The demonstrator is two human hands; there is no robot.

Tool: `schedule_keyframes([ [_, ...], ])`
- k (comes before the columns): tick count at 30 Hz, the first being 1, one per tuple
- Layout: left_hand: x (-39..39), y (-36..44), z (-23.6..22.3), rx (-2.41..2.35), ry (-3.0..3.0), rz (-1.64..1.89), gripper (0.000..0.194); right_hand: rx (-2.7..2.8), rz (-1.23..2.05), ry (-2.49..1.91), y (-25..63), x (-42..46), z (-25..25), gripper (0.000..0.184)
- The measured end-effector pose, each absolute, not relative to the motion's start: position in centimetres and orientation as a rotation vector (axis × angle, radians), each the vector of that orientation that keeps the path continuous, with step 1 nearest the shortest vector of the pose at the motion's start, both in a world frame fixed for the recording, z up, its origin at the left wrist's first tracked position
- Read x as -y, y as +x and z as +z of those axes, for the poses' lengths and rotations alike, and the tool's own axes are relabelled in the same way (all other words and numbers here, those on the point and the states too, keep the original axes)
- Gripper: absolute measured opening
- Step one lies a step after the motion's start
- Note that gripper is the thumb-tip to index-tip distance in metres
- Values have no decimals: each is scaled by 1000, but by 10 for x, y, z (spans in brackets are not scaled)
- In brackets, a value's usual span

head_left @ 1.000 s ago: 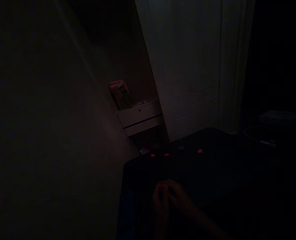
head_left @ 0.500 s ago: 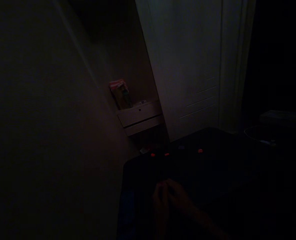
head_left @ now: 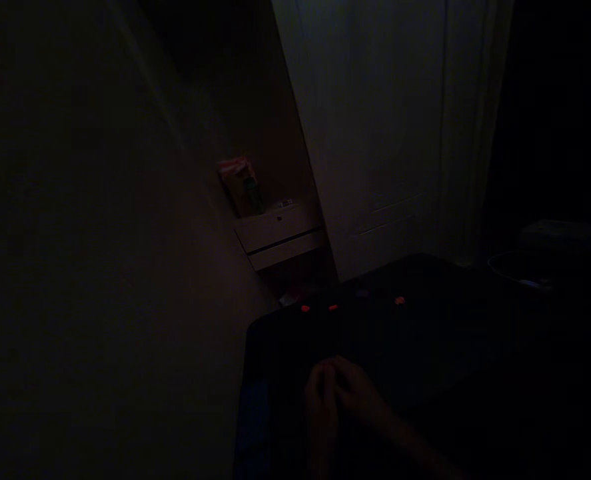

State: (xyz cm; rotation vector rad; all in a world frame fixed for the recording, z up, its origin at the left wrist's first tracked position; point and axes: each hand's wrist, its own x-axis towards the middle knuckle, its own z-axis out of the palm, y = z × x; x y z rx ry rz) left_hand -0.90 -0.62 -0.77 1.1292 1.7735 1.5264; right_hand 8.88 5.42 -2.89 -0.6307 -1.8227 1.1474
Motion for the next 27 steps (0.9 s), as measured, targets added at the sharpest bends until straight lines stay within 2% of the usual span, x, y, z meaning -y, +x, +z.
schedule_keyframes([
  [16, 7, -11, -9, -1820, 1103, 1520, 55, 1830, 1152, -613, 91, -53, -22, 28],
  [22, 7, -8, -5, -1797, 1156, 1524, 51, 1834, 1144, -603, 92, -52, -22, 27],
  [27, 6, -8, -2, -1777, 1128, 1543, 58, 1814, 1146, -629, 91, -51, -22, 25],
])
